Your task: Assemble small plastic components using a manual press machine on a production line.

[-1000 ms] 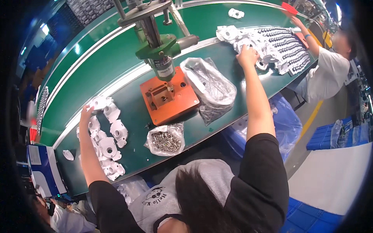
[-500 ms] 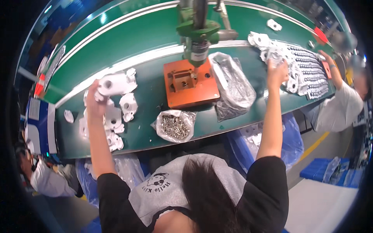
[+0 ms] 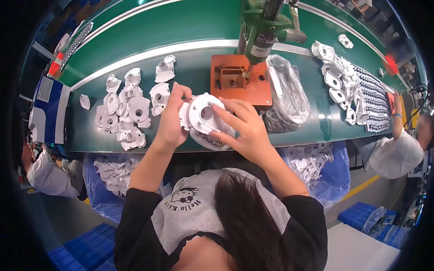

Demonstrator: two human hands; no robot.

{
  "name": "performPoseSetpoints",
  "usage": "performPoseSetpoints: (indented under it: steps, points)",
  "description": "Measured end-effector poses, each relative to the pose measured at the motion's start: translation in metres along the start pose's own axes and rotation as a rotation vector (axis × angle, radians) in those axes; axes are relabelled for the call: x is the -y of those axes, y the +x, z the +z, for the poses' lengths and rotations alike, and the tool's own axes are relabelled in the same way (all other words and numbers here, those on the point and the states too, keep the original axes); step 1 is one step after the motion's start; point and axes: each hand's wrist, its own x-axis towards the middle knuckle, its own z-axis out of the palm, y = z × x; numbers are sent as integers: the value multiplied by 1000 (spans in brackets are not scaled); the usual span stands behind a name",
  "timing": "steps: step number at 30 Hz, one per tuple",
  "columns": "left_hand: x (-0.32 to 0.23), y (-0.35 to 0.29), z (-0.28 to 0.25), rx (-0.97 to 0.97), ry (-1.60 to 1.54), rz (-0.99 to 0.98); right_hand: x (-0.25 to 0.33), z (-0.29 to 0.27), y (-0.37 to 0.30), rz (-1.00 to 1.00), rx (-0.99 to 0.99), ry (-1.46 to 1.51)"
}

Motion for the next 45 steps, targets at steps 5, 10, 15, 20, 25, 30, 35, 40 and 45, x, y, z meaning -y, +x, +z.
performPoseSetpoints:
  steps: [5, 10, 15, 20, 25, 30, 35, 40, 45]
  points:
    - [7, -3, 0, -77, 129, 73, 0, 8, -9, 40, -17, -52]
    - [-6, 1, 0, -36, 85, 58, -5, 2, -7, 155, -68, 161]
    - [-11, 6, 4, -56, 151, 92, -4, 15, -3, 32, -85, 65]
    - [-9, 3, -3, -77, 297, 108, -5, 16, 1, -35, -55, 26]
    - [-13, 2, -1, -58, 166, 79, -4, 10, 2, 93, -73, 118]
    - [-10, 3, -3, -102, 178, 100, -6, 17, 2, 51, 8, 61]
    - [-5, 5, -6, -81, 310, 167, -10, 28, -2, -55, -3, -64]
    - [-13, -4, 4, 128, -30, 162, -17, 27, -3, 113, 23, 361]
    - [-4, -17, 13, 289, -359, 158, -17, 27, 16, 327, -283, 784]
